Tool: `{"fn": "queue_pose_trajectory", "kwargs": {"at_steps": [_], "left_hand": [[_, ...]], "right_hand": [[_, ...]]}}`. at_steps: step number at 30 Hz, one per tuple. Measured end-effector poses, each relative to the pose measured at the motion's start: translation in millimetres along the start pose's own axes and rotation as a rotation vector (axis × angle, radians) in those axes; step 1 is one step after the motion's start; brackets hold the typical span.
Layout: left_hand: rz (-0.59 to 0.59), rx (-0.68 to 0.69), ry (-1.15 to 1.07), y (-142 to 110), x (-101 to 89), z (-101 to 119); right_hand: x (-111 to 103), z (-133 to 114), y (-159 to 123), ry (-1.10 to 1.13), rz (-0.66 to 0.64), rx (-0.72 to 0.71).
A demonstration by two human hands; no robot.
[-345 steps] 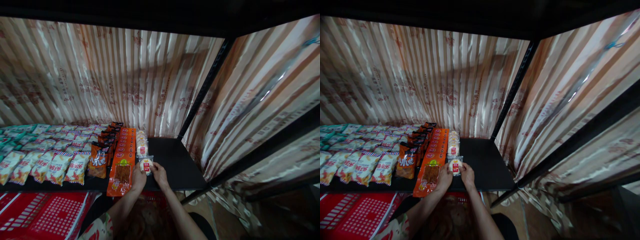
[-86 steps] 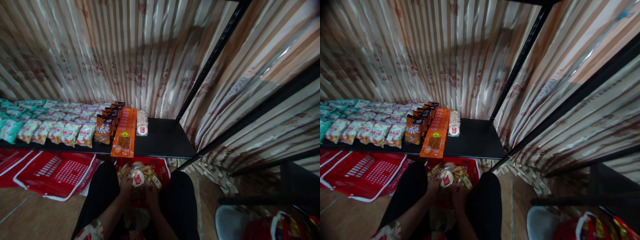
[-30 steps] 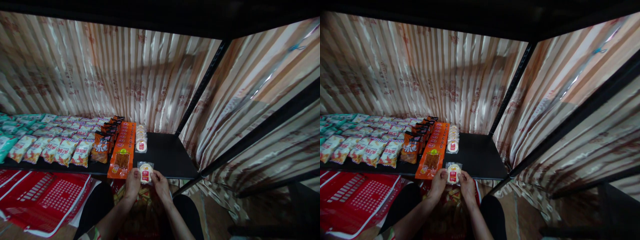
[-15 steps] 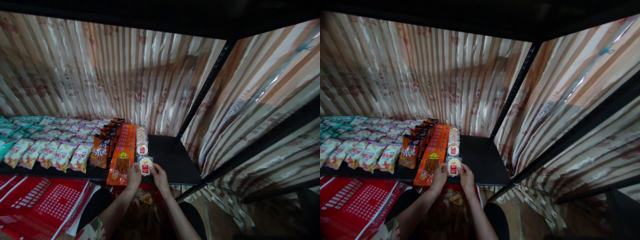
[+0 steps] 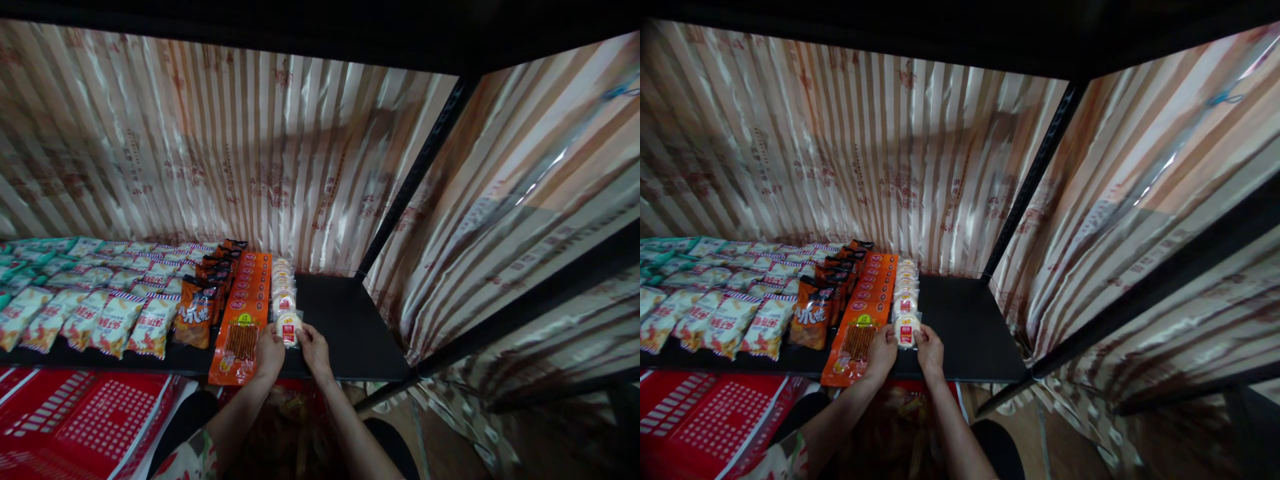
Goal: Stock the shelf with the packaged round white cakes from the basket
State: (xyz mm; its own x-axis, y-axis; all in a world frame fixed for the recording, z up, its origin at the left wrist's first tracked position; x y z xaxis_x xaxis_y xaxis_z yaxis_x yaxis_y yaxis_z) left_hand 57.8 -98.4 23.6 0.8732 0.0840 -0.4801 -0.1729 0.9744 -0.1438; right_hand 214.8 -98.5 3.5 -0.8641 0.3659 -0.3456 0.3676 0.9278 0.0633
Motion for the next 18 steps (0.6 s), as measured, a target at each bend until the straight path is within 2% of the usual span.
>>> {"fn": "queue_pose_trajectory", "kwargs": {"at_steps": [8,18], "left_hand": [[0.008,0.041,0.095,5,4.6,10],[0.044,0.077,0.091,14,9.2,11]], "right_hand": [[8,3,14,-0.081,-0.002,-0.007],[13,1,23,-0.267,0.086,-0.075]]}}
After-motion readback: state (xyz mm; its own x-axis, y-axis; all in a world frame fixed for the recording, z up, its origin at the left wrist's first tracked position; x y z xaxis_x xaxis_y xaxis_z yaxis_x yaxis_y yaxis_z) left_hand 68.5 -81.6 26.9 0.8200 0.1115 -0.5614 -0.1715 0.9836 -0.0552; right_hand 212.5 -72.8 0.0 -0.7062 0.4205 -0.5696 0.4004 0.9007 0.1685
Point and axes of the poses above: each hand's wrist, its own y-axis towards the middle knuckle, its own x-axis out of the palm, z = x × y, the point moved 7 cm from there along y, towards the middle knuckle, and after that the axes turned 2 degrees about -y, right-handed, at the moved point
